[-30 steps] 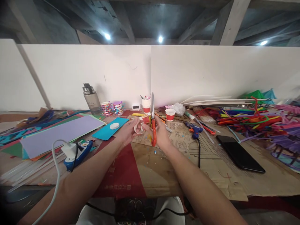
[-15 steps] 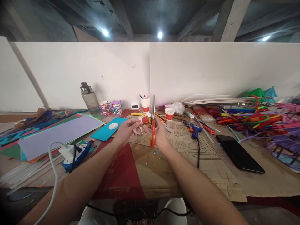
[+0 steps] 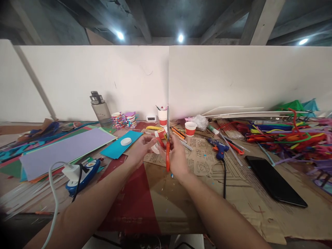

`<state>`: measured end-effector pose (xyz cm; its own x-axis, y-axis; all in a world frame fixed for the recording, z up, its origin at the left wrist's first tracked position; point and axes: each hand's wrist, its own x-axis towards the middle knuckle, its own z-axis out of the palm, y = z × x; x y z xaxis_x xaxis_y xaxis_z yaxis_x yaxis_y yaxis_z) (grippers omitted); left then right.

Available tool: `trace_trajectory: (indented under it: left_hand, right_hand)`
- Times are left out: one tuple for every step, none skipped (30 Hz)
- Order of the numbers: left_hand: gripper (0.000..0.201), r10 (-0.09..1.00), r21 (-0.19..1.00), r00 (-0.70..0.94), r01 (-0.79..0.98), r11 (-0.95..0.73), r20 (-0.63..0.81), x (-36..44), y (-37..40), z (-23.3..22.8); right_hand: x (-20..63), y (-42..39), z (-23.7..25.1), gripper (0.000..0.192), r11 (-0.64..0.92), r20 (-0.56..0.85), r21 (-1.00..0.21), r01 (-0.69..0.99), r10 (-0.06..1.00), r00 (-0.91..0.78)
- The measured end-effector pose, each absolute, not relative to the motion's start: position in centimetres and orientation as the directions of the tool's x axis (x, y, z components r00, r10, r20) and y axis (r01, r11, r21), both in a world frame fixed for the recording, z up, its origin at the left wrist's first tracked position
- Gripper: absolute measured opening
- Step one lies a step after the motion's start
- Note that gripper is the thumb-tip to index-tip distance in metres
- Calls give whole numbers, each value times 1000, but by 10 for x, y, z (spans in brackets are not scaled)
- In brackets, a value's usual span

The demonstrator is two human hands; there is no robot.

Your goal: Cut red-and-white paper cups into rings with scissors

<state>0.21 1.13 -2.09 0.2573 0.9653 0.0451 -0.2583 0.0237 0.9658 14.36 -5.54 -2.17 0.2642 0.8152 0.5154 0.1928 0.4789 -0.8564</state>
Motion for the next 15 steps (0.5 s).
trace_trajectory:
  left_hand:
    - [48, 973, 979, 232, -204, 30, 19, 2, 11, -20]
    - [48, 972, 984, 233, -169, 54, -13, 1, 10, -19]
    - [48, 961, 981, 271, -163, 105, -57, 0, 9, -17]
    - [48, 928, 963, 354, -186, 193, -118, -1, 8, -16]
    - [48, 875, 931, 451, -213, 297, -176, -1, 7, -14]
    - [48, 812, 890, 540, -230, 394, -220, -1, 6, -13]
    - [49, 754, 851, 609, -236, 470, -247, -1, 5, -12]
    - [50, 718, 825, 649, -243, 510, -253, 0, 5, -11]
    - [50, 712, 815, 660, -261, 517, -240, 1, 5, -12]
    - [49, 727, 818, 653, -289, 496, -211, 3, 4, -13]
    - [45, 760, 827, 628, -332, 454, -166, 4, 5, -14]
    - [42, 796, 834, 593, -376, 404, -118, 5, 5, -15]
    - [41, 824, 836, 562, -414, 359, -76, 6, 6, -16]
    - [40, 848, 836, 529, -448, 317, -38, 6, 7, -17]
    - [41, 866, 832, 501, -476, 284, -9, 5, 8, -17]
  right_hand:
    - [145, -55, -23, 43, 494, 544, -837, 235, 796, 266]
    - [146, -54, -24, 42, 510, 574, -815, 276, 774, 265]
    - [147, -53, -25, 42, 522, 603, -791, 319, 754, 262]
    - [148, -52, -27, 41, 531, 628, -768, 359, 735, 255]
    - [149, -52, -28, 40, 539, 651, -744, 396, 719, 244]
    - [150, -51, -29, 38, 546, 671, -720, 429, 706, 227]
    - [150, -51, -30, 37, 551, 684, -701, 452, 699, 209]
    - [150, -50, -31, 36, 554, 689, -690, 466, 699, 191]
    - [150, -50, -31, 36, 557, 692, -682, 474, 701, 173]
    - [150, -51, -32, 36, 559, 692, -678, 477, 704, 159]
    - [150, -51, -31, 37, 560, 691, -676, 479, 707, 150]
    - [149, -52, -31, 38, 560, 690, -677, 477, 709, 147]
    - [149, -52, -30, 39, 562, 690, -681, 470, 706, 156]
    - [149, -52, -29, 39, 563, 689, -690, 454, 704, 173]
    - [150, -53, -28, 39, 563, 683, -706, 429, 701, 204]
